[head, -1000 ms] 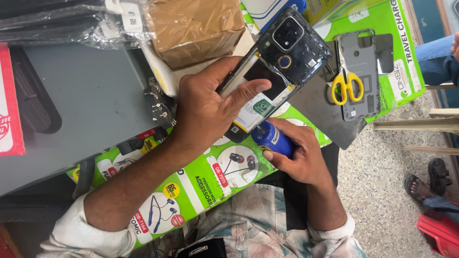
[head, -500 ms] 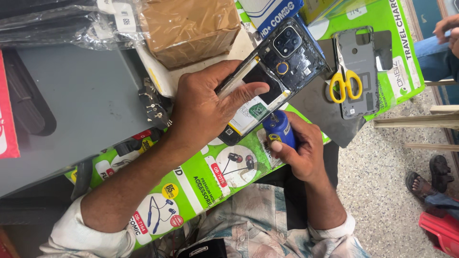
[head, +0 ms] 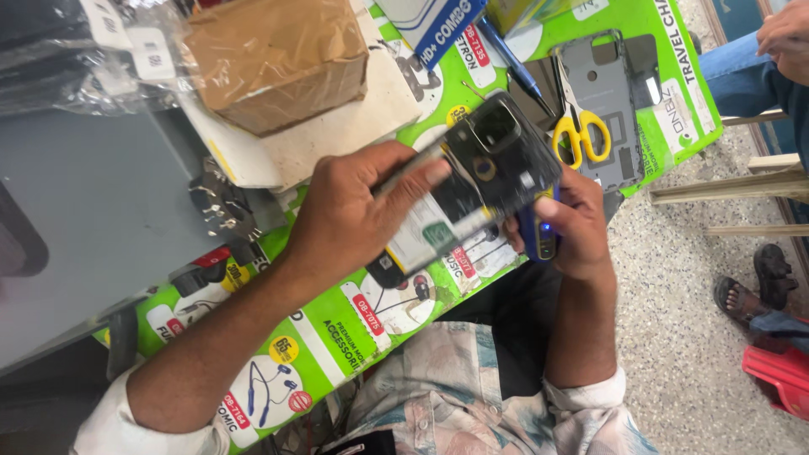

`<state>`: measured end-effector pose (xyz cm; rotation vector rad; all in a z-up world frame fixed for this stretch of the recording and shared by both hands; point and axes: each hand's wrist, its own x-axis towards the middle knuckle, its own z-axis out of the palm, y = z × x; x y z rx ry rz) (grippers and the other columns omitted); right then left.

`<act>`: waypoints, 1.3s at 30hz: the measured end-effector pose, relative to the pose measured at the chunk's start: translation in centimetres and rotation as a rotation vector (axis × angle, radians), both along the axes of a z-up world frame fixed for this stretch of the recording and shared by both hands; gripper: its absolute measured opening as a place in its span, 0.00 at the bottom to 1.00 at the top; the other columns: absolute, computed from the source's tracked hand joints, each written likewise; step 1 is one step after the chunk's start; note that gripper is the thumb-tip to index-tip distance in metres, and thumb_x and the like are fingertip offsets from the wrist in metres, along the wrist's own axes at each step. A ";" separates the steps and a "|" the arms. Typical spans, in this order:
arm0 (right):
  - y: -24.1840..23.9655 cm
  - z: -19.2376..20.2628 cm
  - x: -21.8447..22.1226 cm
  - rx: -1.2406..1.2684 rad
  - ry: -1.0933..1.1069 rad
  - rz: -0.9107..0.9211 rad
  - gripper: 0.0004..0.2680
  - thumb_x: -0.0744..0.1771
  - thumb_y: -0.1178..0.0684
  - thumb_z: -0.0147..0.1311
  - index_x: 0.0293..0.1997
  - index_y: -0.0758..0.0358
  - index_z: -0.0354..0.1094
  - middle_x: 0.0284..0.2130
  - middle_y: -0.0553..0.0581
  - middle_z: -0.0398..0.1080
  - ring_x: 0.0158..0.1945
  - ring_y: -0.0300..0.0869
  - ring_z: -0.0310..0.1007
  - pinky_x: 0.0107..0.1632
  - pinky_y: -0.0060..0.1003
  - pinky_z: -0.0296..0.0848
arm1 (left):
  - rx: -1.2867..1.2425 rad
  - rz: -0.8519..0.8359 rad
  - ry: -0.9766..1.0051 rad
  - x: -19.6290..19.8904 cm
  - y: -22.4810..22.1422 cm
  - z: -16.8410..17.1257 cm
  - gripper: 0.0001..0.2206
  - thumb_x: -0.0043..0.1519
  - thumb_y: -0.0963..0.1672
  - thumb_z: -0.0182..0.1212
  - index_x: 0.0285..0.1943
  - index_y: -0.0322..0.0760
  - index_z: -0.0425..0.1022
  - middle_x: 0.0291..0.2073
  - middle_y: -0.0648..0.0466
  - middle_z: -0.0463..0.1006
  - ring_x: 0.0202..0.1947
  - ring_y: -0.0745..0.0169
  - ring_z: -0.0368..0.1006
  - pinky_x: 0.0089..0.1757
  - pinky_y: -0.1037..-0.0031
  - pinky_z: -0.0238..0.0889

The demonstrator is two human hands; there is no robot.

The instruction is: The person uses a blue heat gun to apply heat to the back of a disassembled smartphone, focusing on the camera module and battery area. They then switch to a screwdriver to manipulate internal components and screws on the device.

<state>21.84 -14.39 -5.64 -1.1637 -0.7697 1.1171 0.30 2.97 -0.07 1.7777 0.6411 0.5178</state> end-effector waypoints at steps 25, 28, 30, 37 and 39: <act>0.4 1.7 -1.6 -0.199 -0.392 0.111 0.18 0.61 0.52 0.60 0.54 0.73 0.72 0.30 0.55 0.74 0.27 0.34 0.72 0.33 0.28 0.72 | -0.017 0.121 -0.075 0.5 0.0 -1.7 0.14 0.71 0.48 0.59 0.44 0.32 0.79 0.23 0.58 0.78 0.25 0.79 0.68 0.28 0.79 0.62; 0.4 1.7 -1.7 -0.190 -0.369 0.085 0.19 0.61 0.52 0.60 0.55 0.73 0.73 0.30 0.54 0.74 0.26 0.33 0.72 0.33 0.28 0.72 | -0.003 0.089 -0.152 0.5 0.0 -1.6 0.14 0.72 0.48 0.58 0.47 0.32 0.79 0.27 0.59 0.80 0.29 0.81 0.71 0.31 0.80 0.65; 0.4 1.7 -1.6 -0.180 -0.390 0.110 0.18 0.61 0.52 0.60 0.55 0.72 0.72 0.29 0.54 0.74 0.26 0.33 0.72 0.33 0.28 0.72 | 0.008 0.098 -0.133 0.4 0.0 -1.6 0.13 0.72 0.48 0.58 0.46 0.32 0.79 0.26 0.59 0.79 0.28 0.81 0.70 0.30 0.80 0.64; 0.6 2.2 -1.2 -0.150 -0.510 0.203 0.17 0.61 0.52 0.61 0.51 0.73 0.74 0.31 0.56 0.77 0.31 0.34 0.72 0.37 0.29 0.72 | -0.018 0.136 -0.104 0.5 0.0 -1.3 0.13 0.71 0.47 0.59 0.44 0.32 0.79 0.23 0.59 0.76 0.26 0.81 0.66 0.28 0.80 0.61; 0.5 2.2 -1.4 -0.204 -0.460 0.173 0.17 0.60 0.52 0.61 0.50 0.73 0.73 0.29 0.56 0.76 0.28 0.34 0.73 0.34 0.29 0.72 | 0.009 0.137 -0.113 0.5 -0.2 -1.3 0.12 0.71 0.47 0.59 0.44 0.32 0.78 0.23 0.59 0.76 0.26 0.81 0.66 0.28 0.80 0.60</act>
